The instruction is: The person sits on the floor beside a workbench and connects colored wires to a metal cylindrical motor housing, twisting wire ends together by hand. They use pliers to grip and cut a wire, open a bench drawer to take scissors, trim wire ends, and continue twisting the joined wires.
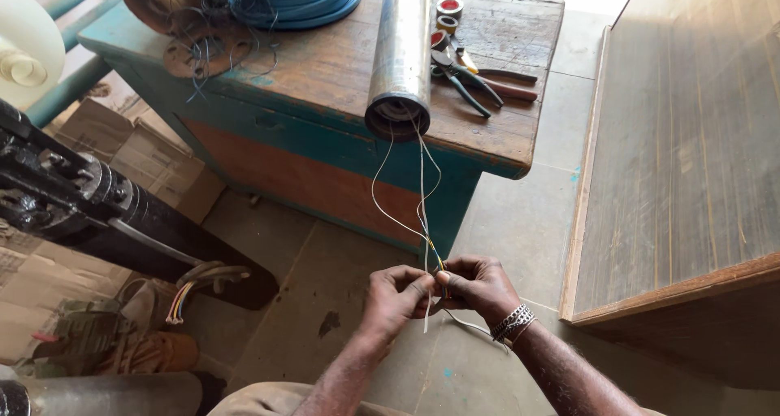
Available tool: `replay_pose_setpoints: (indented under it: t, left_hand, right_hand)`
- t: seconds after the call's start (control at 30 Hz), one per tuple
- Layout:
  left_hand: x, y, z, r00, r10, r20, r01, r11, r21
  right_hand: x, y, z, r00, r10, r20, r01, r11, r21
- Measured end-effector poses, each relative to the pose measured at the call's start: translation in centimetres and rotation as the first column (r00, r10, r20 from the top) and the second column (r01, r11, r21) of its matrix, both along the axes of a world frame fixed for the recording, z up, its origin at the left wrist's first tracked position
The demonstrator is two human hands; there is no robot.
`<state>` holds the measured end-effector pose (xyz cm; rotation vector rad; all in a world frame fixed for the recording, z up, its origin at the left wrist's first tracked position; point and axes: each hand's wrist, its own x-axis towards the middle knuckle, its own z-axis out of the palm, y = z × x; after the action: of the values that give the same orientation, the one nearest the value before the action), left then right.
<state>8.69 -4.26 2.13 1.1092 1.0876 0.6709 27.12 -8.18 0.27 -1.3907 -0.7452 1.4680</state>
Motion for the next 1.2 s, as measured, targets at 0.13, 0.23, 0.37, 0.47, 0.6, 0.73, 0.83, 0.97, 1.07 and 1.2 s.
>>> replay_pose_setpoints:
  t: [0.13,0.23,0.37,0.47,0.6,0.73,0.83,0.97,1.07,1.2]
  left_hand:
    - [-0.3,-0.2,0.0,0.991,-0.006,-0.137,0.026,0.989,0.145]
    - [-0.8,-0.1,0.3,0.981,-0.06,-0.186,0.087,0.987,0.137]
    - [-0.9,-0.1,0.5,0.948,-0.107,-0.3,0.17,0.966,0.193]
    - [-0.7,-0.3,0.1,0.909,-0.1,-0.403,0.223,0.937,0.269]
    - [-0.6,-0.5,-1.0,0.9,-0.078,-0.43,0.241,0.91,0.339]
    - [-0.4,-0.2,-2.5,0.872,-0.057,-0.486,0.239,0.916,0.322]
    - [-0.2,0.2,-3.6,0.857,-0.039,-0.513,0.232,0.92,0.317]
    - [0.0,1.0,-5.4,0.854,-0.059,-0.517,0.232,0.933,0.276]
    - [0.2,1.4,-6.9,0.883,-0.054,-0.466,0.215,0.93,0.3]
    - [0.8,1.7,-8.9,0.911,-0.049,-0.409,0.186,0.935,0.302]
  right_hand:
    - [-0.8,0.1,-0.5,1.0,-0.017,0.006,0.018,0.997,-0.074]
    - [-1.3,0.2,-1.1,1.0,-0.012,0.002,0.012,0.996,-0.094]
    - [-1.5,0.0,-2.2,0.999,-0.034,-0.012,0.032,0.992,-0.124]
    - [-1.5,-0.3,-3.4,0.999,-0.038,-0.027,0.035,0.993,-0.112]
    - [-2.0,-0.5,-5.5,0.998,-0.047,-0.043,0.041,0.99,-0.132]
    - [-2.4,-0.4,-7.7,0.993,-0.083,-0.089,0.075,0.993,-0.093]
    - [-2.5,-0.5,-9.4,0.986,-0.096,-0.134,0.088,0.994,-0.066]
    - [-1.9,-0.2,-11.2,0.99,-0.07,-0.121,0.065,0.997,-0.047]
    - [-1.4,0.4,-12.2,0.995,-0.045,-0.087,0.045,0.999,-0.013]
    - [-1.1,1.0,-12.8,0.996,-0.065,-0.057,0.066,0.998,0.0]
